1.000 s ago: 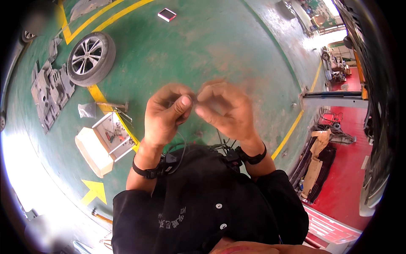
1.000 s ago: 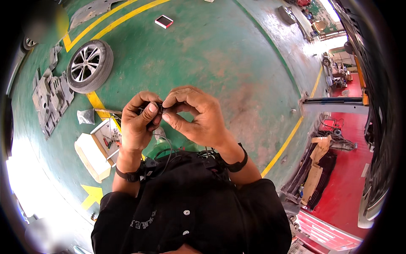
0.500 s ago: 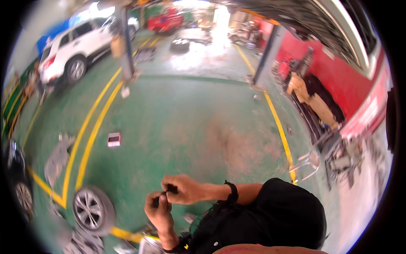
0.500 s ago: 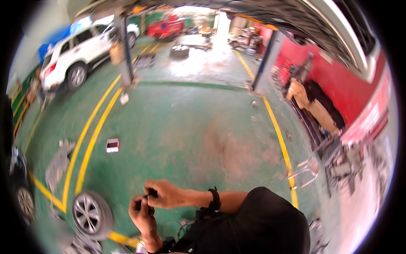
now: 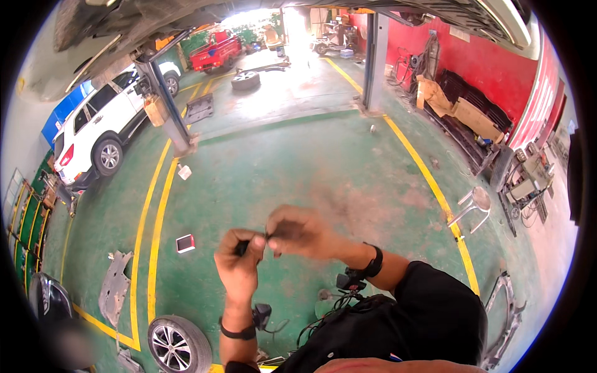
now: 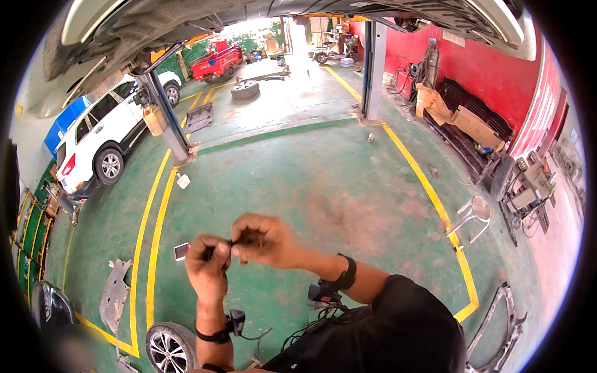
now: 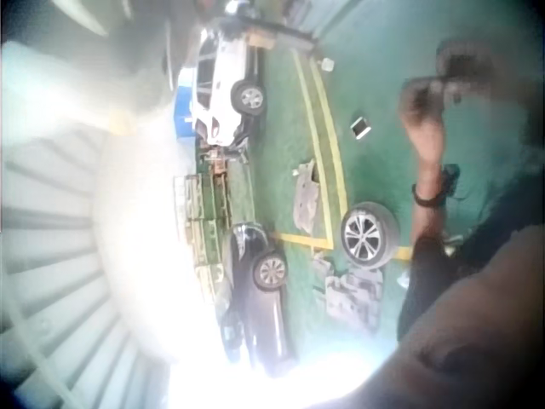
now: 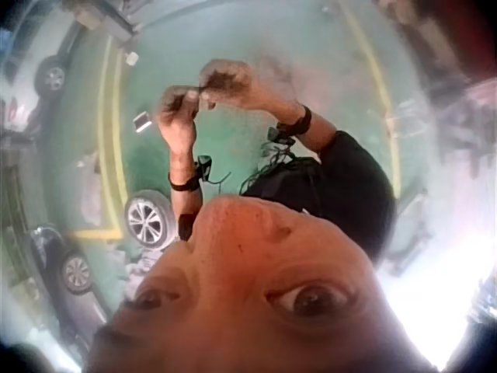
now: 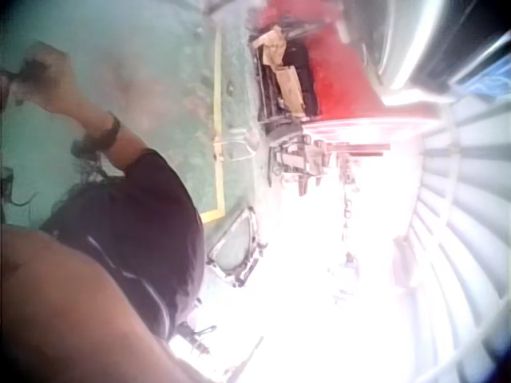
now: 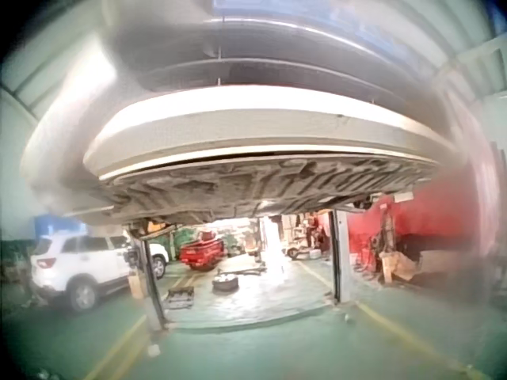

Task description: The person handles small black clips and screws from a box, inserts a clip into the underside of a car's front bumper, presses it into place, and then works on a brake assembly by hand.

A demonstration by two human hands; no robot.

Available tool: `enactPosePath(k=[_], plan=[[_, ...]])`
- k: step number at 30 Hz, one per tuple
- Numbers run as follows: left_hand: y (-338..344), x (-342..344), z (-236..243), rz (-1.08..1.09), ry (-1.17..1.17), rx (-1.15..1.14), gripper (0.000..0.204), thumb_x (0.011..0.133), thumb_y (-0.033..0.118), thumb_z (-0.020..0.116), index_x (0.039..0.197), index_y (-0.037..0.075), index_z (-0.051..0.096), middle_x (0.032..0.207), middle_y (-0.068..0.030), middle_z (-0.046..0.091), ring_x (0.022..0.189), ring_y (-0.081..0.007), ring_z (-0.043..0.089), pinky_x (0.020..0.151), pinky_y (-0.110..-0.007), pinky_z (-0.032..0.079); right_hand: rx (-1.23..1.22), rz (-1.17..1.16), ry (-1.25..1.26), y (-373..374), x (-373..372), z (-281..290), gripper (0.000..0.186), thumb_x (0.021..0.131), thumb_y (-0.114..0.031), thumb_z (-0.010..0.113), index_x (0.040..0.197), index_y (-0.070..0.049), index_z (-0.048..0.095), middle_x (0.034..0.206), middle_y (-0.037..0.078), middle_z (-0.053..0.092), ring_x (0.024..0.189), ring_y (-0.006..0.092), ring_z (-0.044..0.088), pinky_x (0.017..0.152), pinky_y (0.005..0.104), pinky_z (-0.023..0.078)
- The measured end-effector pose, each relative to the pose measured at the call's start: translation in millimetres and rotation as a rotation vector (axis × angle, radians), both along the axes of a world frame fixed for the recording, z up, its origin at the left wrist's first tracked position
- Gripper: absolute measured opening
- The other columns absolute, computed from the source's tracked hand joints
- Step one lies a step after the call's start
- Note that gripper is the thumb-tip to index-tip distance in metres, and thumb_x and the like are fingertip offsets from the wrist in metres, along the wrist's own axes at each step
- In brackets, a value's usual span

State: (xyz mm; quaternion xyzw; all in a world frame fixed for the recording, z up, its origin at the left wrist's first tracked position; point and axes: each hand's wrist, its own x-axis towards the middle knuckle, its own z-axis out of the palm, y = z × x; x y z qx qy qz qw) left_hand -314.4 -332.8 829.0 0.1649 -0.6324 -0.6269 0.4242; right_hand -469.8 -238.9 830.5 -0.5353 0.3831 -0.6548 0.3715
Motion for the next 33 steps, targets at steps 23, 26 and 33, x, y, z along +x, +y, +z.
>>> enactPosePath(k=[23, 26, 33], plan=[[-61, -154, 276, 0.449, 0.661, -0.606, 0.042, 0.096, 0.036, 0.068, 0.079, -0.003, 0.072, 0.064, -0.0006, 0.058, 0.056, -0.0057, 0.045, 0.053, -0.020, 0.034, -1.625, -0.829, 0.489, -102, -106, 261, 0.015, 0.084, 0.001, 0.073, 0.093, 0.002, 0.062, 0.077, 0.004, 0.064, 0.064, 0.0076, 0.060, 0.059, 0.0222, 0.051], [-62, -155, 277, 0.411, 0.685, -0.643, 0.041, 0.098, 0.032, 0.066, 0.077, -0.002, 0.072, 0.064, 0.0001, 0.060, 0.057, -0.0043, 0.045, 0.053, -0.019, 0.034, -1.747, -0.852, 0.544, -115, -106, 274, 0.014, 0.083, 0.005, 0.071, 0.092, 0.003, 0.061, 0.077, 0.004, 0.064, 0.064, 0.0067, 0.059, 0.059, 0.0212, 0.051], [-35, -153, 273, 0.415, 0.730, -0.708, 0.047, 0.100, 0.035, 0.062, 0.070, -0.001, 0.067, 0.060, -0.0011, 0.058, 0.055, -0.0082, 0.048, 0.051, -0.025, 0.038, -1.715, -0.931, 0.568, -115, -103, 275, 0.014, 0.083, 0.008, 0.070, 0.091, 0.003, 0.060, 0.077, 0.004, 0.065, 0.067, 0.0069, 0.064, 0.063, 0.0213, 0.055]])
